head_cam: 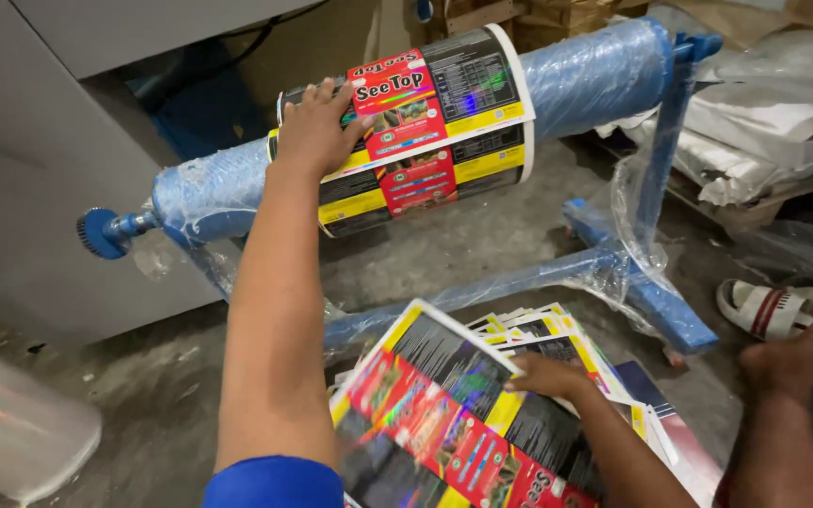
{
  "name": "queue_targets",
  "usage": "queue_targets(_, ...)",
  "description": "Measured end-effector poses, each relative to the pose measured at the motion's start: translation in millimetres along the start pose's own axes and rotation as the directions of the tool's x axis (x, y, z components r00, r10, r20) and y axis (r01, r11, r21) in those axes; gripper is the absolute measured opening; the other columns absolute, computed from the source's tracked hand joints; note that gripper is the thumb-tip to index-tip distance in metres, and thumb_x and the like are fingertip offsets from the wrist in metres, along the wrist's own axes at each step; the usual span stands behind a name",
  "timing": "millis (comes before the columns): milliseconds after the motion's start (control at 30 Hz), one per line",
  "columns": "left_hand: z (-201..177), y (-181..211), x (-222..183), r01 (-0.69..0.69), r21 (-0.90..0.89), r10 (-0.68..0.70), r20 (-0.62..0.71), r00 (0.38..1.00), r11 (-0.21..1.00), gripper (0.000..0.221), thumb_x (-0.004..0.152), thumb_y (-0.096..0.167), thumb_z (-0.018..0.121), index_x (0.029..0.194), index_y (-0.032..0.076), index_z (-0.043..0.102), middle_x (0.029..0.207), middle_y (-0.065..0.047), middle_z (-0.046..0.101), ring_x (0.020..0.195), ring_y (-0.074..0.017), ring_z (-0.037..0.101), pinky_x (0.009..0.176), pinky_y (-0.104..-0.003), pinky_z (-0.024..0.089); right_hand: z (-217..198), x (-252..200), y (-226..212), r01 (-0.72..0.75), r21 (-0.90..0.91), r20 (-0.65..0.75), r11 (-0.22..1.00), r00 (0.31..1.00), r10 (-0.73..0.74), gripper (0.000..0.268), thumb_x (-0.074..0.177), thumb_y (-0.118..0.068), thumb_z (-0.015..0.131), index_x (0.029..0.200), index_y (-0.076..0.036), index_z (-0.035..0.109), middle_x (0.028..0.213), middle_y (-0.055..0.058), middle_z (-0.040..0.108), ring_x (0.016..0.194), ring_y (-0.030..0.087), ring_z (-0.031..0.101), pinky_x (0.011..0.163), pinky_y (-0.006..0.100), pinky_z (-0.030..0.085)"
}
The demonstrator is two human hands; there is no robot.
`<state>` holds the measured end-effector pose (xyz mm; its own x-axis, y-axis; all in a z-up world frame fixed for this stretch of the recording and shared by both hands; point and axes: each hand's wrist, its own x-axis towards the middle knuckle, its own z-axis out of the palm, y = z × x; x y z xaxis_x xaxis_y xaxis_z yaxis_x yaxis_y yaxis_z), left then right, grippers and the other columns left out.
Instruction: Winding loose sheets of printed labels onto a manual machine roll for organization.
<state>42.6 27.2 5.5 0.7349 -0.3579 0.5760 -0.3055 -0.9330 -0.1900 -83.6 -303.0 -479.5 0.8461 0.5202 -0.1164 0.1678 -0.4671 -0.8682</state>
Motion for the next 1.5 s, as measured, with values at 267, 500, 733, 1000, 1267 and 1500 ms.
queue_targets(267, 2.3, 11.5, -29.6, -0.040, -0.087, 0.031, -0.107, 0.994, 0.995, 0.069, 0.099, 0.056, 0.056, 0.153, 0.015, 0.047, 0.159, -0.016, 0.042, 0.146, -0.0373, 0.036, 0.112, -0.063, 0.030, -28.2, 88.1, -88.4, 0.125, -0.298, -0.121, 0.946, 0.978, -0.168, 0.054, 0.088, -0.037, 0.076, 0.133, -0.011, 0.062, 0.111, 0.012, 0.075, 0.102, 0.024, 0.070, 0.093, 0.039, 0.055)
queue_targets(500, 14.7, 40.2, -100.2, -0.037, -0.071, 0.026, -0.160, 0.987, 0.997, 0.057, 0.104, 0.048, 0.059, 0.147, 0.011, 0.055, 0.162, -0.018, 0.043, 0.145, -0.0366, 0.041, 0.112, -0.057, 0.042, -166.9, 49.2, -236.9, 0.719, 0.670, -0.712, 0.185, 0.693, -0.114, 0.021, 0.102, -0.024, 0.058, 0.117, -0.011, 0.063, 0.104, 0.005, 0.070, 0.096, 0.019, 0.069, 0.081, 0.037, 0.059)
queue_targets(733, 9.2, 25.2, -71.0, -0.022, 0.001, 0.022, -0.267, 0.963, 1.000, 0.071, 0.104, 0.051, 0.052, 0.152, 0.000, 0.046, 0.157, -0.019, 0.044, 0.147, -0.0386, 0.037, 0.117, -0.059, 0.029, -115.0, 14.9, -187.4, 0.729, 0.583, -0.802, 0.360, 0.587, 0.111, 0.015, 0.098, -0.012, 0.070, 0.111, -0.010, 0.063, 0.089, -0.002, 0.060, 0.076, 0.012, 0.059, 0.066, 0.030, 0.051)
queue_targets(1000, 2.3, 3.7, -22.5, 0.041, -0.048, -0.045, -0.093, 0.995, 0.998, 0.071, 0.106, 0.055, 0.043, 0.155, 0.004, 0.041, 0.162, -0.016, 0.039, 0.150, -0.0356, 0.033, 0.119, -0.059, 0.026, -39.9, -77.4, -64.8, 0.511, 0.746, -0.615, 0.427, 0.775, 0.147, 0.026, 0.096, -0.012, 0.069, 0.118, -0.003, 0.061, 0.099, 0.005, 0.066, 0.087, 0.016, 0.064, 0.080, 0.036, 0.054)
queue_targets(1267, 2.6, -3.5, -1.8, 0.069, -0.045, -0.069, 0.003, 0.998, 0.997, 0.070, 0.106, 0.056, 0.040, 0.157, 0.009, 0.037, 0.162, -0.012, 0.036, 0.149, -0.0362, 0.031, 0.118, -0.062, 0.024, -113.1, -38.3, -124.1, 0.300, 0.694, -0.381, 0.654, 0.924, -0.020, 0.047, 0.082, -0.013, 0.070, 0.129, -0.010, 0.062, 0.119, 0.002, 0.075, 0.106, 0.013, 0.071, 0.093, 0.032, 0.056)
queue_targets(1500, -9.3, 2.9, -13.4, 0.103, -0.029, -0.102, 0.057, 0.993, 0.994, 0.074, 0.102, 0.060, 0.043, 0.158, 0.012, 0.035, 0.164, -0.010, 0.033, 0.150, -0.0320, 0.029, 0.118, -0.058, 0.027, -84.8, -54.5, -118.5, 0.373, 0.653, -0.488, 0.659, 0.873, -0.011, 0.028, 0.093, -0.009, 0.070, 0.117, 0.004, 0.069, 0.108, 0.013, 0.077, 0.095, 0.021, 0.071, 0.089, 0.038, 0.057)
